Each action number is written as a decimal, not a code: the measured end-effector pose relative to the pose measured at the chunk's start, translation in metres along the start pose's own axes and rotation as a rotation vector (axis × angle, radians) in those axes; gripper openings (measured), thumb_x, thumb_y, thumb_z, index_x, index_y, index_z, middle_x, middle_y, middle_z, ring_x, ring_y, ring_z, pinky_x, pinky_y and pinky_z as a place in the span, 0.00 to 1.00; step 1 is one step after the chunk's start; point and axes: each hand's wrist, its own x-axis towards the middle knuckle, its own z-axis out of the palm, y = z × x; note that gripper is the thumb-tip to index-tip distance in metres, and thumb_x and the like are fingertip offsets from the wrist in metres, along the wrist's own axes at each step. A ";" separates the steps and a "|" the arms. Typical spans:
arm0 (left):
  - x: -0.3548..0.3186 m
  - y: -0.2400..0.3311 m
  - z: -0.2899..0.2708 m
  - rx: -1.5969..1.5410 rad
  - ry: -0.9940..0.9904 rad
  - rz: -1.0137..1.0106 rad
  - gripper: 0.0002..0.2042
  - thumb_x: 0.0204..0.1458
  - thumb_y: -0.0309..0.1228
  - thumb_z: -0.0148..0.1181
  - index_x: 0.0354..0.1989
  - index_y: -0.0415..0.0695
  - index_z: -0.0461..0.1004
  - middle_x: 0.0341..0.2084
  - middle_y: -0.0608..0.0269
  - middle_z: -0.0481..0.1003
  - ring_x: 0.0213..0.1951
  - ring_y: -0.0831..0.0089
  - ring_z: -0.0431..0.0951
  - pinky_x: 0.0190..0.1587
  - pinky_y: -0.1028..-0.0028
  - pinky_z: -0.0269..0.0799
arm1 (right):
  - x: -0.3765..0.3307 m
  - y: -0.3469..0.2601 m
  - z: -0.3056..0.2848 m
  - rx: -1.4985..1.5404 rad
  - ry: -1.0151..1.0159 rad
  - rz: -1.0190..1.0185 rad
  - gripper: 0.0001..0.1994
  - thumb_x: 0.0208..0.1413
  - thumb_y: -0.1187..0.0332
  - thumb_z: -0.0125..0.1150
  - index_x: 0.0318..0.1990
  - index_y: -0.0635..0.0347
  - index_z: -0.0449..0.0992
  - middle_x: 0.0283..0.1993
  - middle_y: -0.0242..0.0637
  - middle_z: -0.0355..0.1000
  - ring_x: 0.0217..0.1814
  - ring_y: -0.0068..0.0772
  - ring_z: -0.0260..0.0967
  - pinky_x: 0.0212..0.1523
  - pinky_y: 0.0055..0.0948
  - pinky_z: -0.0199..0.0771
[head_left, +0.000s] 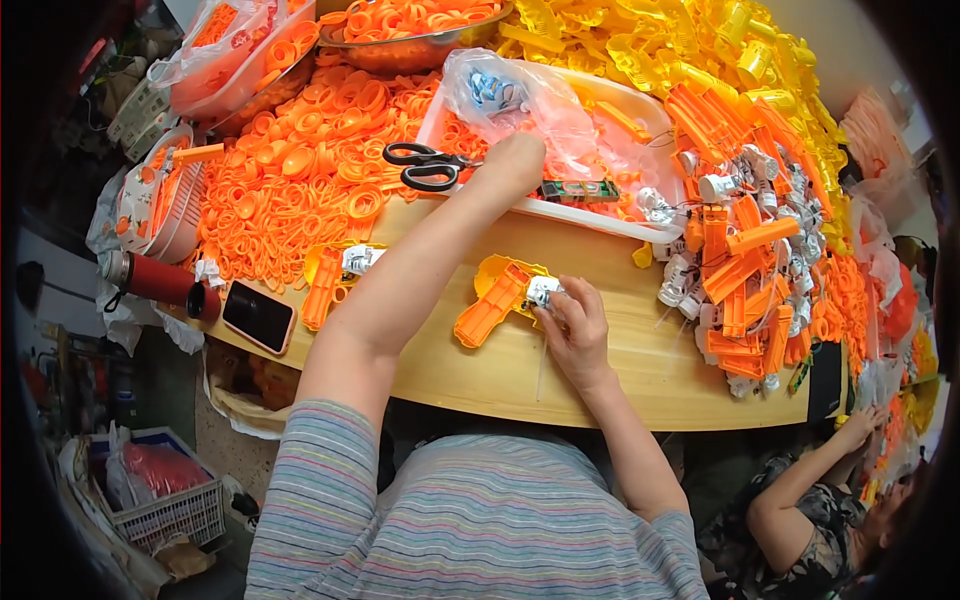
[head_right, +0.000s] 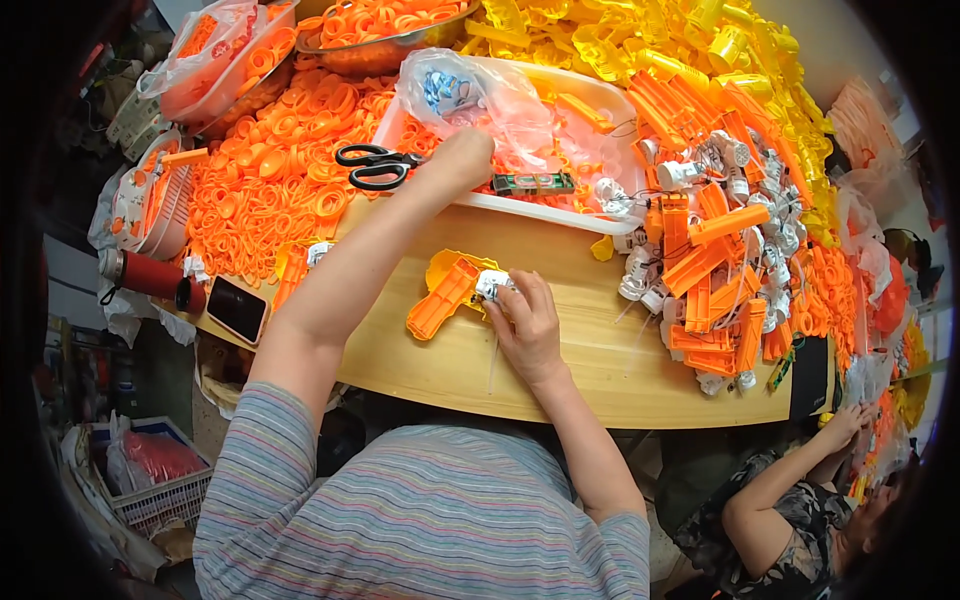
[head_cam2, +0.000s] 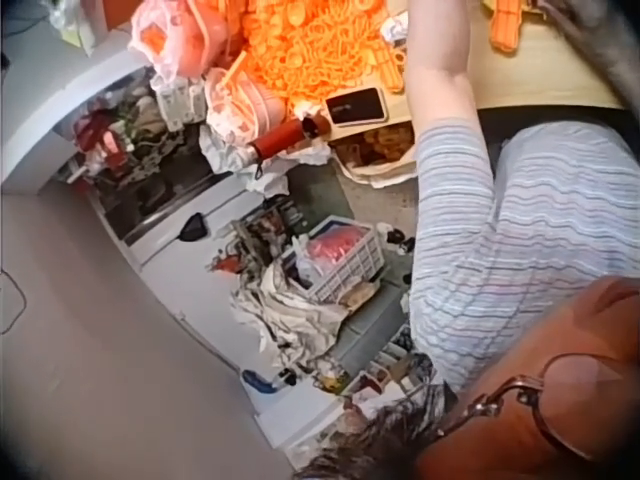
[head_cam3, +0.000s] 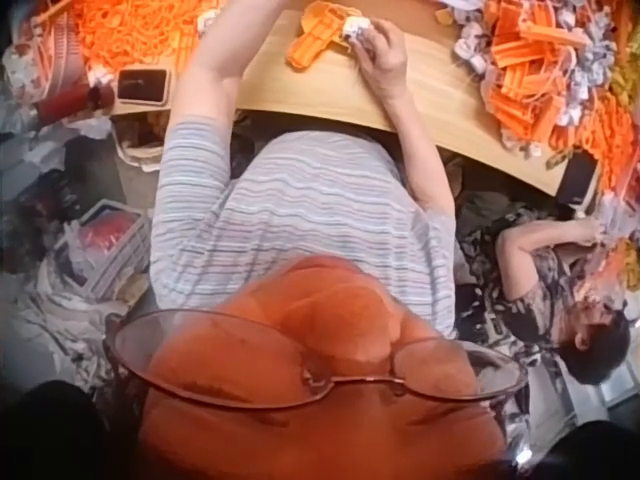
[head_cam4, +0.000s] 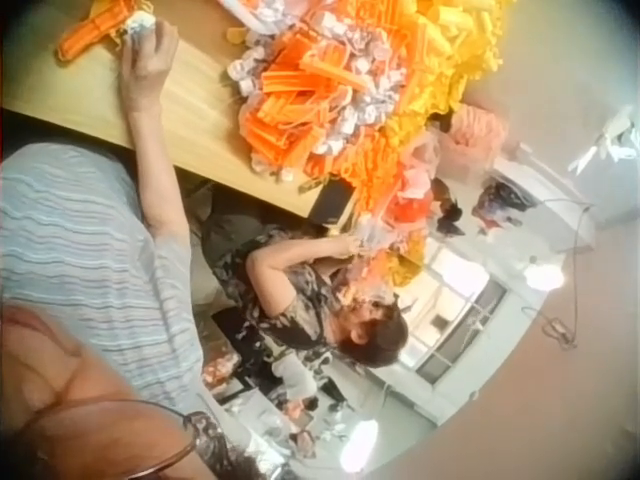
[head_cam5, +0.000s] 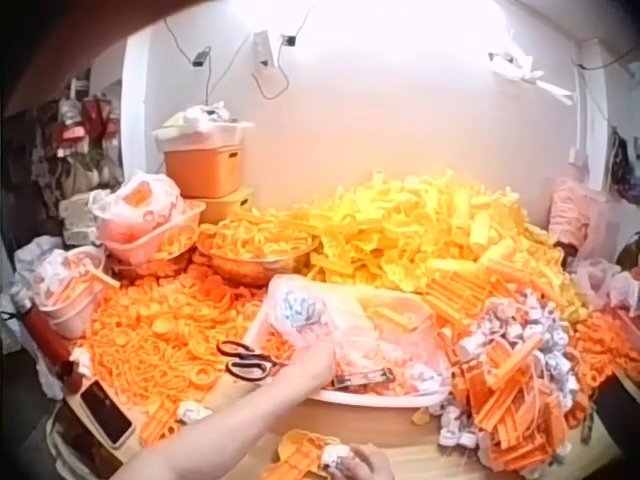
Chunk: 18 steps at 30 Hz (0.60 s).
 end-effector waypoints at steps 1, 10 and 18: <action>0.001 0.001 0.003 0.027 0.004 -0.009 0.10 0.46 0.23 0.58 0.37 0.36 0.78 0.36 0.43 0.79 0.42 0.50 0.80 0.44 0.58 0.77 | 0.001 0.000 0.000 -0.005 0.000 -0.002 0.16 0.43 0.76 0.72 0.40 0.63 0.73 0.48 0.50 0.69 0.49 0.54 0.69 0.55 0.49 0.71; -0.025 -0.016 -0.007 -0.335 0.374 0.194 0.07 0.40 0.29 0.65 0.28 0.39 0.81 0.25 0.48 0.78 0.29 0.52 0.79 0.35 0.60 0.74 | 0.000 -0.002 0.000 -0.006 0.002 -0.025 0.16 0.42 0.76 0.71 0.39 0.64 0.73 0.47 0.51 0.69 0.48 0.55 0.69 0.52 0.46 0.72; -0.144 0.011 -0.035 -1.141 0.101 -0.091 0.12 0.49 0.24 0.67 0.41 0.35 0.73 0.25 0.66 0.75 0.25 0.82 0.76 0.24 0.82 0.71 | -0.002 0.004 0.003 0.013 0.030 0.022 0.16 0.43 0.76 0.71 0.40 0.62 0.73 0.48 0.50 0.70 0.47 0.54 0.70 0.46 0.42 0.74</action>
